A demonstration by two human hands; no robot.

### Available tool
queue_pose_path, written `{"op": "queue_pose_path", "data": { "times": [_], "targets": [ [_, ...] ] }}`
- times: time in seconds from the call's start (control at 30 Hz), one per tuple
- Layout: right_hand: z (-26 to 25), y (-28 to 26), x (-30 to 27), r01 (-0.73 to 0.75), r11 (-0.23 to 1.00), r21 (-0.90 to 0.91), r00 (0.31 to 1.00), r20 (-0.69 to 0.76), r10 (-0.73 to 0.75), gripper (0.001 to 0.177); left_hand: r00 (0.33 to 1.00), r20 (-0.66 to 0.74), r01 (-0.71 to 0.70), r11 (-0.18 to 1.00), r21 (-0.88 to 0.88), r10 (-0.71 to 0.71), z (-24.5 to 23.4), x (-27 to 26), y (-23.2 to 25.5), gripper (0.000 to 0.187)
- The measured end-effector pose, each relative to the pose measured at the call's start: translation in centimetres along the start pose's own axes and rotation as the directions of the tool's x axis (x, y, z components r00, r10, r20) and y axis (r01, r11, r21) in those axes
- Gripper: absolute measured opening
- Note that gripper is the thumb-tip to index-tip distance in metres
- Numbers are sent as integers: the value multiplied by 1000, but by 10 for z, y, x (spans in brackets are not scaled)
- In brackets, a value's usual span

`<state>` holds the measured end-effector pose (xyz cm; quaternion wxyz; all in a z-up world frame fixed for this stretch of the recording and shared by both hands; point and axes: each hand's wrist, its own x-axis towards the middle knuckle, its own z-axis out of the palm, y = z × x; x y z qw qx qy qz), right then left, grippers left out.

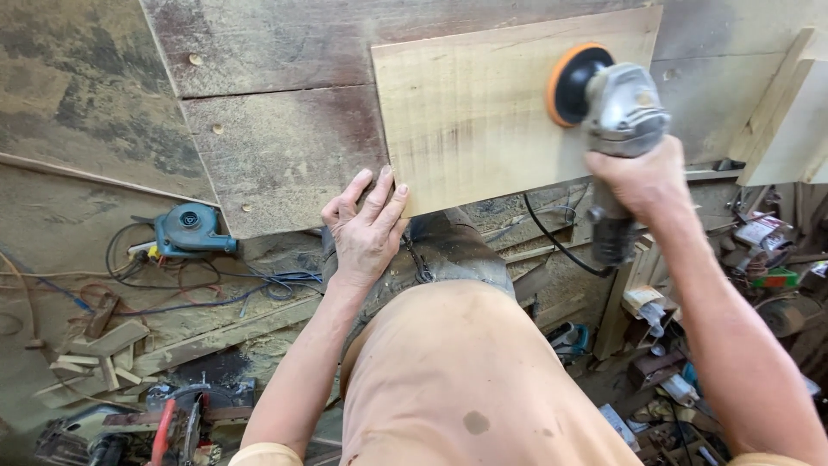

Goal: The person uses an angle grinder with a sanding disc to sand a rectangular wooden board on a workbench. The person holds the board with one hand and moves the tool across the surface, then flips the board to sand the other side.

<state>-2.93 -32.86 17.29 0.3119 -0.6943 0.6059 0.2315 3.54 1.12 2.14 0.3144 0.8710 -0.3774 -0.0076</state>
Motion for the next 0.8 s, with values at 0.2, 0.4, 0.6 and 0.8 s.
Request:
{"op": "queue_pose_path", "data": {
  "times": [0.2,0.4,0.6,0.8],
  "targets": [
    [50,7,-11,311,949,48,948,-85,-306,39,986,-165,0,994,-108,-18,20,-9,-4,39],
    [91,-36,-41,385,922,-38,923,-4,-386,48,950,-312,-84,982,-167,28,25,-10,-8,25],
    [118,-63,-64,394,902,-175,918,23,-396,47,931,-350,-199,950,-242,106,21,-11,-13,13],
    [117,-71,-84,397,898,-188,918,77,-390,45,932,-339,-225,939,-261,129,17,-11,-15,10]
  ]
}}
